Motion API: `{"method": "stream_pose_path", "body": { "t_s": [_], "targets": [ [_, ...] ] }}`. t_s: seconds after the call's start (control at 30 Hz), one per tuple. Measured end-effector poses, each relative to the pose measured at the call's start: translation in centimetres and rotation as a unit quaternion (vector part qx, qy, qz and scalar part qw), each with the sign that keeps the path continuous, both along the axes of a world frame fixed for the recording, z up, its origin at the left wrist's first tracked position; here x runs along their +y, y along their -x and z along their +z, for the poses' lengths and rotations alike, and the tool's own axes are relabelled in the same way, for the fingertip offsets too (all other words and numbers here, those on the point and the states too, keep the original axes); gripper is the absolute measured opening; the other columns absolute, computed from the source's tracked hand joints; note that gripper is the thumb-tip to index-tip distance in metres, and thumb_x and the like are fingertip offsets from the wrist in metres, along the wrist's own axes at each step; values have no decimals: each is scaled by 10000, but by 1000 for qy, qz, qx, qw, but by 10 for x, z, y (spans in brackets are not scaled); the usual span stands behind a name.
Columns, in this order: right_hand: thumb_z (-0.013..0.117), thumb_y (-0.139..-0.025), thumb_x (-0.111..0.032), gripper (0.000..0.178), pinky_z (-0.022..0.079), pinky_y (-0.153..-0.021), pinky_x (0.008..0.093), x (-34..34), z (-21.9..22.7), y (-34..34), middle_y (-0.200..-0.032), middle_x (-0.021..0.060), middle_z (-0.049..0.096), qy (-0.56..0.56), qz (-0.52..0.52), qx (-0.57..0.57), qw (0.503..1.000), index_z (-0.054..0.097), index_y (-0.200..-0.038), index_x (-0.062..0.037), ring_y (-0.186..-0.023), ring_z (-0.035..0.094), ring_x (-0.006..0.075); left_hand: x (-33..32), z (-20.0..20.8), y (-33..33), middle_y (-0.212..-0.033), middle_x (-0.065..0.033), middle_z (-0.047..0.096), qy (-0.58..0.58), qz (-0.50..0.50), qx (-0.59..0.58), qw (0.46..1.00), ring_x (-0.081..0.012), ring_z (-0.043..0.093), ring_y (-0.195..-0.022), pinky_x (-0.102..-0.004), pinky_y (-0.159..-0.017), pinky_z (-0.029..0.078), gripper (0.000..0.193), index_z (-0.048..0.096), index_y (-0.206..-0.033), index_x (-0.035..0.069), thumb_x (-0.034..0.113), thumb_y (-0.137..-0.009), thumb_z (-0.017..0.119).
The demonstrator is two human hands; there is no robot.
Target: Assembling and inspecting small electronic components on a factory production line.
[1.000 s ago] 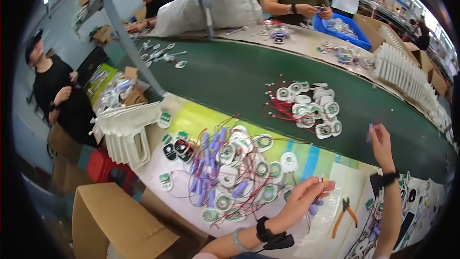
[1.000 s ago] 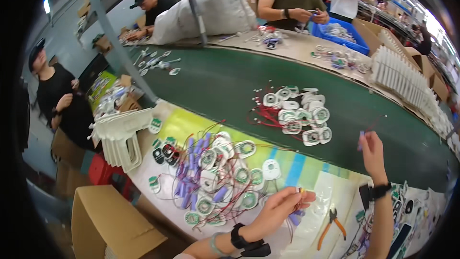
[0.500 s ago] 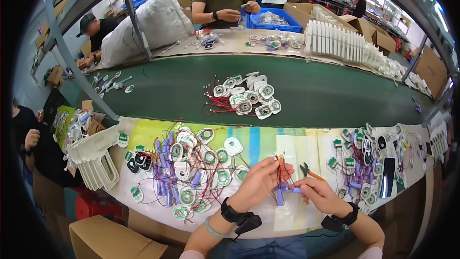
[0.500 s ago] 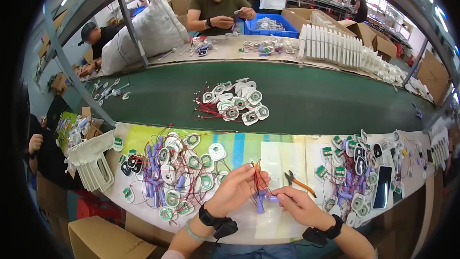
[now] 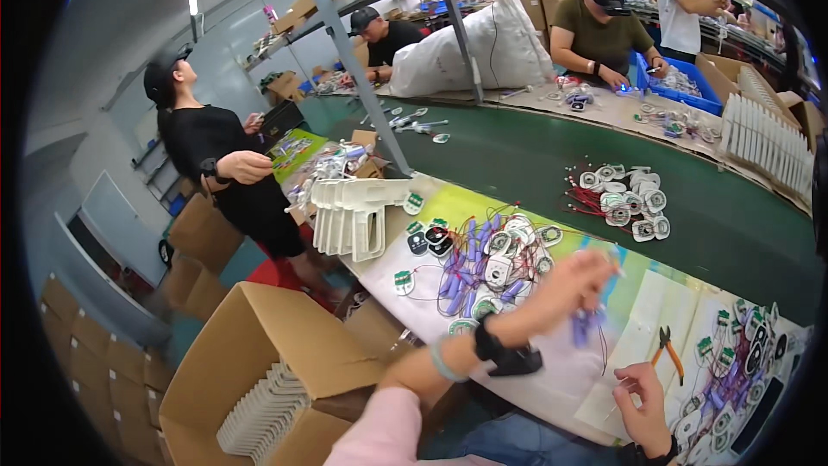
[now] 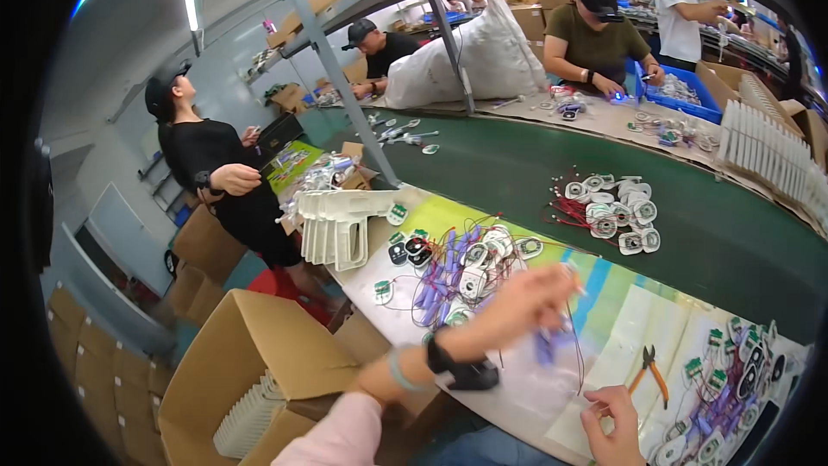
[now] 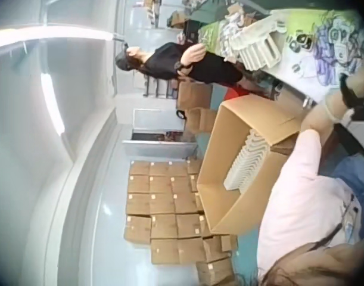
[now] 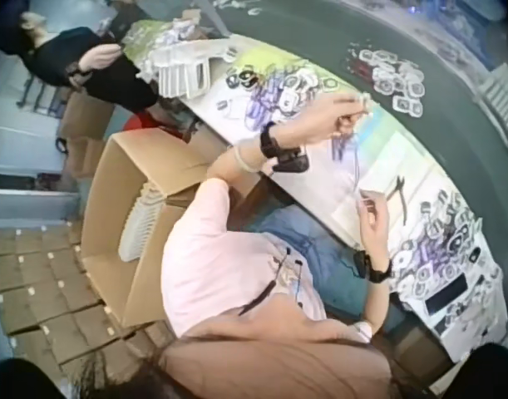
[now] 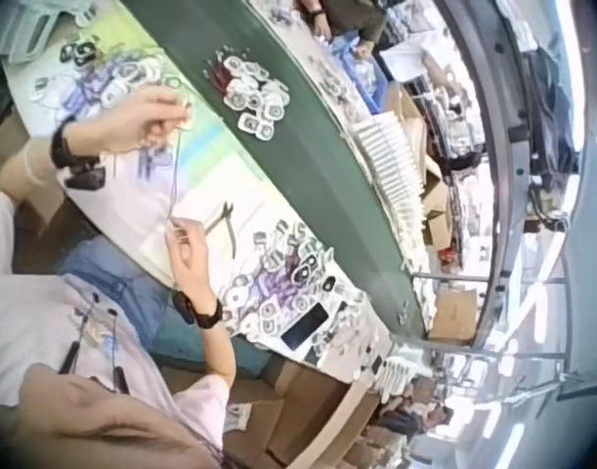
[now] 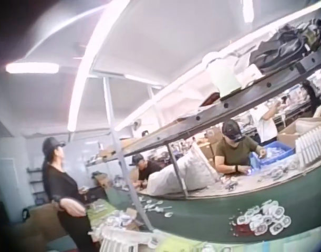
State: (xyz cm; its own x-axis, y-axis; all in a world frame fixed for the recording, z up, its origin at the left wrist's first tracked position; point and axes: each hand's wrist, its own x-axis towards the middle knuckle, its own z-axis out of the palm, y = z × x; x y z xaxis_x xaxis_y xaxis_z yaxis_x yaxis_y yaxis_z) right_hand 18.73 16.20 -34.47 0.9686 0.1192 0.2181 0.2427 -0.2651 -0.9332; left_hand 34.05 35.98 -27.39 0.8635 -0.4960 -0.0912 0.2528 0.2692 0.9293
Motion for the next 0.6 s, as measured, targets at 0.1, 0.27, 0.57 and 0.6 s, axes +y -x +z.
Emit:
{"method": "stream_pose_path", "body": {
  "t_s": [0.1,0.27,0.57,0.6],
  "targets": [
    [543,-827,6,287,434,-652,227,-17,6,18,-877,73,540,33,33,-12,999,507,-1111,35,-708,524,118,62,74,-17,-670,56,432,-65,80,-105,989,-14,366,-525,-164,-454,270,111,581,-927,64,167,-920,541],
    [551,-901,-116,163,418,-690,236,-31,-1,36,-838,65,578,4,21,187,982,588,-998,8,-762,510,127,167,105,-57,-666,57,408,-193,315,-254,894,-16,342,-549,-168,-476,267,156,576,-925,24,158,-932,497],
    [542,-895,-109,164,423,-679,251,-34,-13,39,-835,73,585,20,49,149,987,598,-1001,3,-730,498,133,293,34,-72,-621,43,437,-148,451,-171,864,-40,350,-460,-201,-404,257,123,569,-813,53,116,-883,489],
    [542,-895,-106,162,426,-687,253,-35,-14,39,-834,75,583,26,47,160,986,597,-998,6,-736,502,135,288,27,-69,-618,42,434,-154,455,-144,865,-44,347,-456,-203,-402,257,115,568,-811,50,111,-873,493]
  ]
}}
